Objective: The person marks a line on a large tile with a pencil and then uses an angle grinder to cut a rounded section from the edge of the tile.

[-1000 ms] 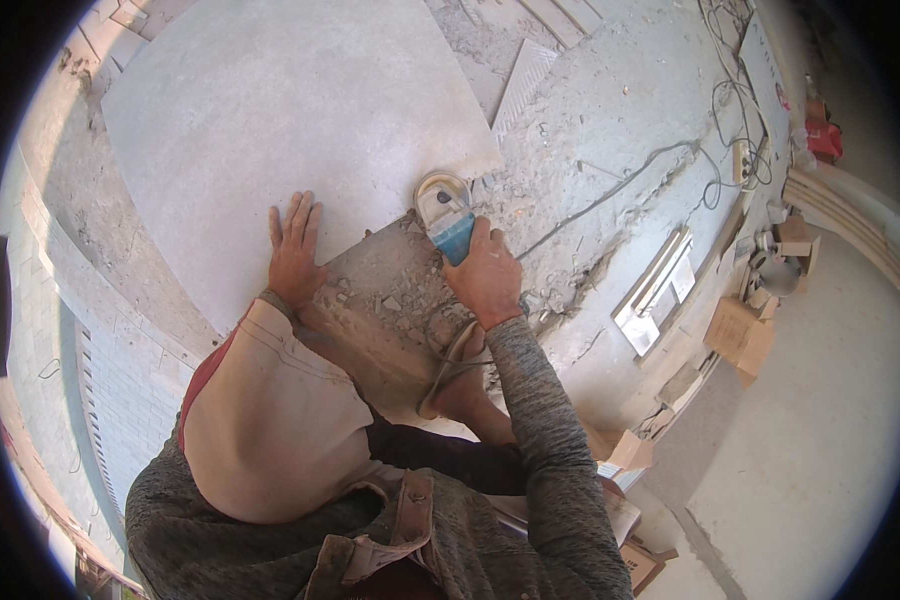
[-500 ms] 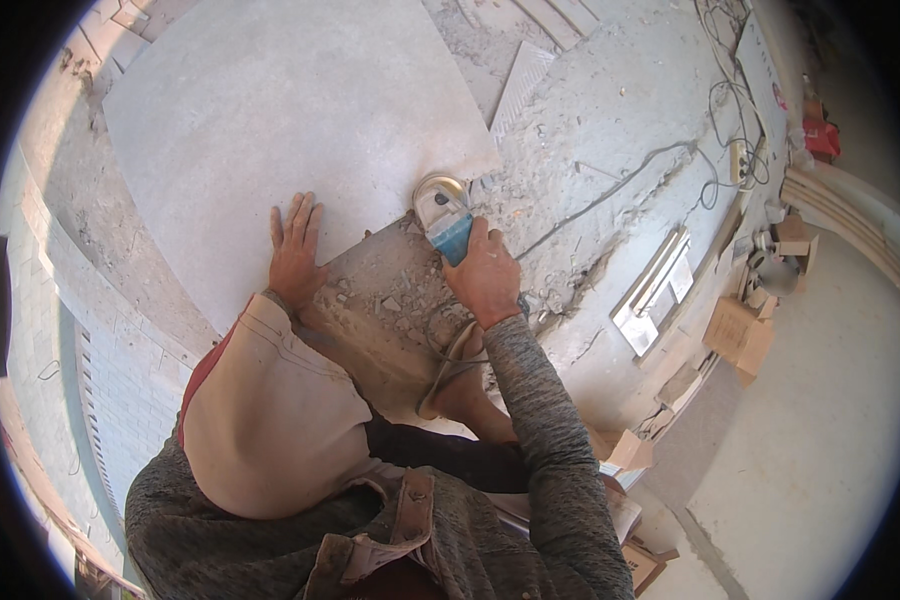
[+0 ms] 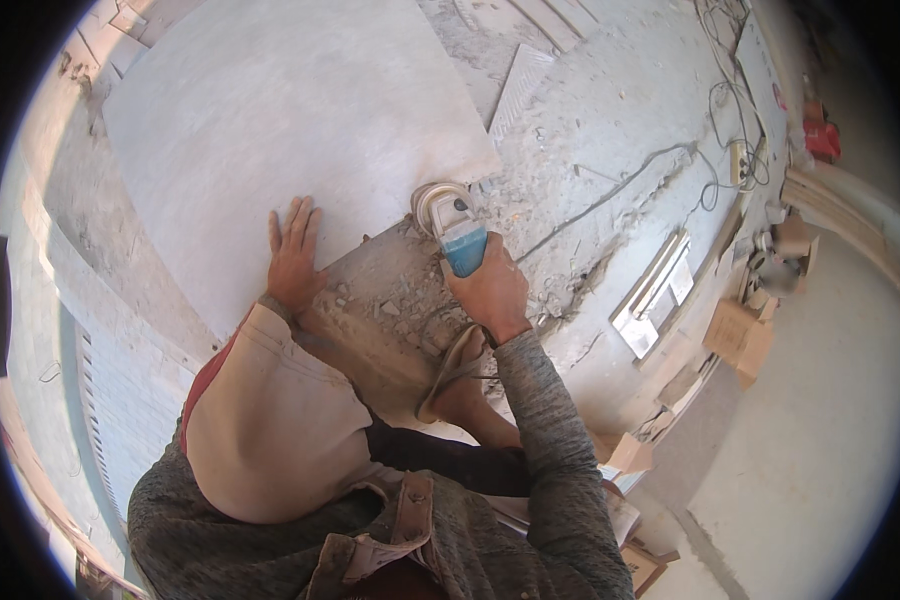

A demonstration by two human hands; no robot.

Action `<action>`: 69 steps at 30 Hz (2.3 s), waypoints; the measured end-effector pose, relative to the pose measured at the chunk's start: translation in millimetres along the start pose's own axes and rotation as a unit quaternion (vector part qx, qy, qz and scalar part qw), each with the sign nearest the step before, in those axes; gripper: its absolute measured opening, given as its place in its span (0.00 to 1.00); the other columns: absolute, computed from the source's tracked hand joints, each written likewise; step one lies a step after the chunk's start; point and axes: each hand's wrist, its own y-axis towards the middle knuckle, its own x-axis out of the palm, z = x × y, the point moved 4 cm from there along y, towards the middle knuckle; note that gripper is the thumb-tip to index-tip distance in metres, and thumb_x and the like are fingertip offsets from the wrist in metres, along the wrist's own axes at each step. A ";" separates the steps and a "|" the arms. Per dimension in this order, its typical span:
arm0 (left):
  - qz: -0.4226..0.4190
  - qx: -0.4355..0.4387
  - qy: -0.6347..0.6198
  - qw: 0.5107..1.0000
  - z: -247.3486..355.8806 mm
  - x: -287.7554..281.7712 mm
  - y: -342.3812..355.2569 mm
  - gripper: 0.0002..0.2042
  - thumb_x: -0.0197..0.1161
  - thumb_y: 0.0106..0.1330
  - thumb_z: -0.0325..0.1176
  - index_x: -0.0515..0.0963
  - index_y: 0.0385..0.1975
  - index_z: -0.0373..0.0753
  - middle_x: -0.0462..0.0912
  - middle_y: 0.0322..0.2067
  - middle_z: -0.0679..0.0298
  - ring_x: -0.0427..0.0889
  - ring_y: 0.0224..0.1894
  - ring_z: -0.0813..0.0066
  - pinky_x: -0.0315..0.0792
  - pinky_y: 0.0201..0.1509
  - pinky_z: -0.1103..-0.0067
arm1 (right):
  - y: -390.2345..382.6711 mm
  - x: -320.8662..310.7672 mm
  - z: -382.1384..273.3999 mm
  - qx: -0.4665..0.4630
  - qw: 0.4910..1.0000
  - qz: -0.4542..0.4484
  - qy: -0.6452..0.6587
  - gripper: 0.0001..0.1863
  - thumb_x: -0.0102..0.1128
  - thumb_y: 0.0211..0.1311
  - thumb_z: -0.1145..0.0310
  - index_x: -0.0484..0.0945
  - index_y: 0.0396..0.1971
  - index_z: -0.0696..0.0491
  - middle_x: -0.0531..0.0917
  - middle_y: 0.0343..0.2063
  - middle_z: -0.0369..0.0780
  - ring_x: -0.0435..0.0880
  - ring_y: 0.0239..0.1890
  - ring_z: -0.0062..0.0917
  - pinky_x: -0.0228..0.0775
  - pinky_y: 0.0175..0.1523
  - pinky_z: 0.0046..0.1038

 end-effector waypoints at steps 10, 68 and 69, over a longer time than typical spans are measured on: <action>0.029 0.013 0.007 0.999 2.9 4.4 2.7 0.46 0.74 0.49 0.28 0.60 0.71 0.30 0.55 0.76 0.50 0.47 0.81 0.53 0.36 0.82 0.47 | -3.6 33.7 -4.1 0.042 0.987 -0.049 0.145 0.39 0.72 0.49 0.54 0.68 0.58 0.61 0.85 0.44 0.60 0.84 0.49 0.57 0.76 0.56 0.49; 0.008 0.014 0.023 1.000 2.0 8.1 1.3 0.49 0.75 0.45 0.24 0.59 0.72 0.30 0.54 0.75 0.49 0.47 0.81 0.51 0.35 0.83 0.47 | 8.0 40.3 -0.2 0.068 0.985 -0.046 0.153 0.40 0.75 0.47 0.55 0.68 0.56 0.61 0.85 0.42 0.61 0.85 0.48 0.57 0.76 0.55 0.48; 0.006 0.013 0.018 1.000 2.5 7.6 1.0 0.48 0.74 0.45 0.24 0.59 0.72 0.30 0.54 0.75 0.49 0.47 0.81 0.51 0.35 0.83 0.47 | 7.9 40.0 -0.4 0.067 0.985 -0.048 0.153 0.40 0.75 0.47 0.55 0.67 0.56 0.61 0.85 0.42 0.61 0.85 0.48 0.57 0.76 0.55 0.48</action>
